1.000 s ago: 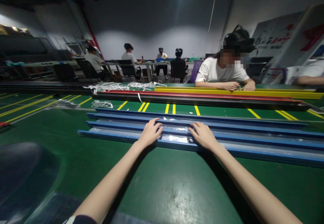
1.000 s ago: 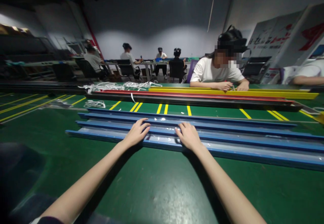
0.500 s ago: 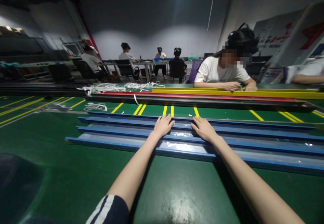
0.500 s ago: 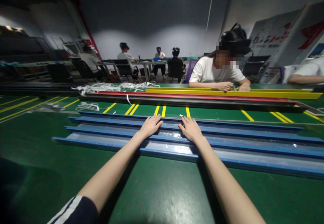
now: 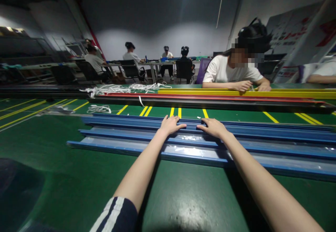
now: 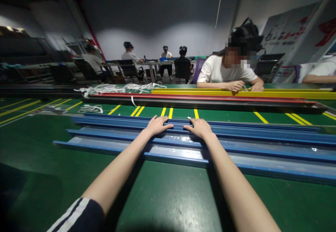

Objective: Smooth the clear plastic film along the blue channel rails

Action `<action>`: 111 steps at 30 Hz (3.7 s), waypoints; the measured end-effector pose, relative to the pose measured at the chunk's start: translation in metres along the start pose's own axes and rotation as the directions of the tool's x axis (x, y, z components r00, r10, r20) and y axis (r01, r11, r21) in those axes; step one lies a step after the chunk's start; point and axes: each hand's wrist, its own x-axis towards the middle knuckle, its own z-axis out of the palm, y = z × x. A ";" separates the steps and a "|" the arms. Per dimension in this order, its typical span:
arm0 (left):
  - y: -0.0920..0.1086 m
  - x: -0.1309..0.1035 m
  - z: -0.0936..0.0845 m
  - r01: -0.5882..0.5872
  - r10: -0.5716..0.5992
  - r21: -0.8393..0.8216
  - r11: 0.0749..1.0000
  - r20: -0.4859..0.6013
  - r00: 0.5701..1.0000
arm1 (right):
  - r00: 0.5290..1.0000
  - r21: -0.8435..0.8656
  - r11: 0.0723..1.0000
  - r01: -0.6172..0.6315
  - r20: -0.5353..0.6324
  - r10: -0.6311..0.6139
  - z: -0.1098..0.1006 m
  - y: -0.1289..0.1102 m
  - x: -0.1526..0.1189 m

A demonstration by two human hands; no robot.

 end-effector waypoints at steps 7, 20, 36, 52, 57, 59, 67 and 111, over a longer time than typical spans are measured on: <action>-0.005 0.009 -0.002 -0.060 0.069 0.142 0.988 -0.056 0.996 | 0.993 -0.085 0.989 -0.120 -0.023 0.118 0.002 0.010 0.005; -0.008 -0.002 0.000 -0.162 0.262 0.289 0.944 -0.354 0.898 | 0.935 -0.301 0.953 -0.023 -0.345 -0.086 0.002 0.009 -0.009; 0.008 -0.033 -0.067 -0.218 0.446 0.439 0.872 -0.529 0.722 | 0.836 -0.354 0.935 0.019 -0.508 -0.209 -0.060 -0.009 -0.042; 0.065 -0.130 -0.055 -0.228 0.378 0.343 0.911 -0.479 0.792 | 0.912 -0.325 0.946 -0.015 -0.391 -0.120 -0.051 -0.032 -0.156; 0.080 -0.150 -0.041 -0.217 0.348 0.308 0.926 -0.480 0.805 | 0.927 -0.315 0.949 -0.005 -0.357 -0.114 -0.043 -0.032 -0.181; 0.084 -0.157 -0.035 -0.213 0.334 0.291 0.933 -0.473 0.815 | 0.933 -0.313 0.950 -0.006 -0.345 -0.108 -0.039 -0.032 -0.187; 0.087 -0.170 -0.019 -0.217 0.323 0.265 0.940 -0.472 0.820 | 0.943 -0.289 0.957 0.002 -0.318 -0.098 -0.023 -0.034 -0.198; -0.014 -0.215 -0.011 -0.258 0.383 0.313 0.914 -0.456 0.803 | 0.945 -0.035 0.993 0.111 -0.306 -0.117 0.013 -0.113 -0.182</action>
